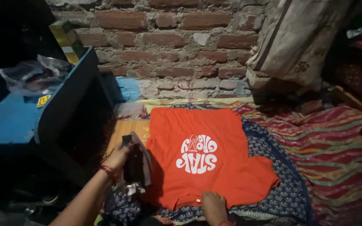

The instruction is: The person irons an orange t-shirt on a bed using an electric iron. They smooth the fabric, flip the shirt to iron the front graphic, and then fold the shirt.

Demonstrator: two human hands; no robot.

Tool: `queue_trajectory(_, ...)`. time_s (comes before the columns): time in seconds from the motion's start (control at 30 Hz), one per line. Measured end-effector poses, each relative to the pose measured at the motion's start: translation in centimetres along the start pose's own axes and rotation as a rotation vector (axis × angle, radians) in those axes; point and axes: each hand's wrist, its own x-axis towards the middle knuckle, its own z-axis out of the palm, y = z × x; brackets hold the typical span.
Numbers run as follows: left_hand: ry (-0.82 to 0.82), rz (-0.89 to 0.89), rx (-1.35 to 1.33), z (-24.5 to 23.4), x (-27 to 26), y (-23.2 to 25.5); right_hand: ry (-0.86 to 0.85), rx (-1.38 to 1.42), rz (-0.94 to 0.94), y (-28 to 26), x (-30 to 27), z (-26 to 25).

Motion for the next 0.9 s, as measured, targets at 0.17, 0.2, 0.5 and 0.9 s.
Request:
queue_trajectory(0.17, -0.057, -0.002, -0.035, 5.4, 1.7, -1.5, -0.088, 0.078, 0.061, -0.3, -0.4, -1.6)
queue_trajectory(0.2, -0.043, -0.029, -0.041, 6.3, 2.5, -2.1, -0.108, 0.084, 0.074, -0.3, -0.5, -1.8)
queue_trajectory(0.5, 0.001, -0.262, -0.221, 11.6, 8.9, -9.9, -0.267, 0.09, 0.127, 1.7, 1.9, 1.5)
queue_trajectory(0.9, -0.085, -0.24, -0.053, 5.9, 15.3, -19.6, -0.243, 0.095, 0.173, 0.8, 1.5, -0.3)
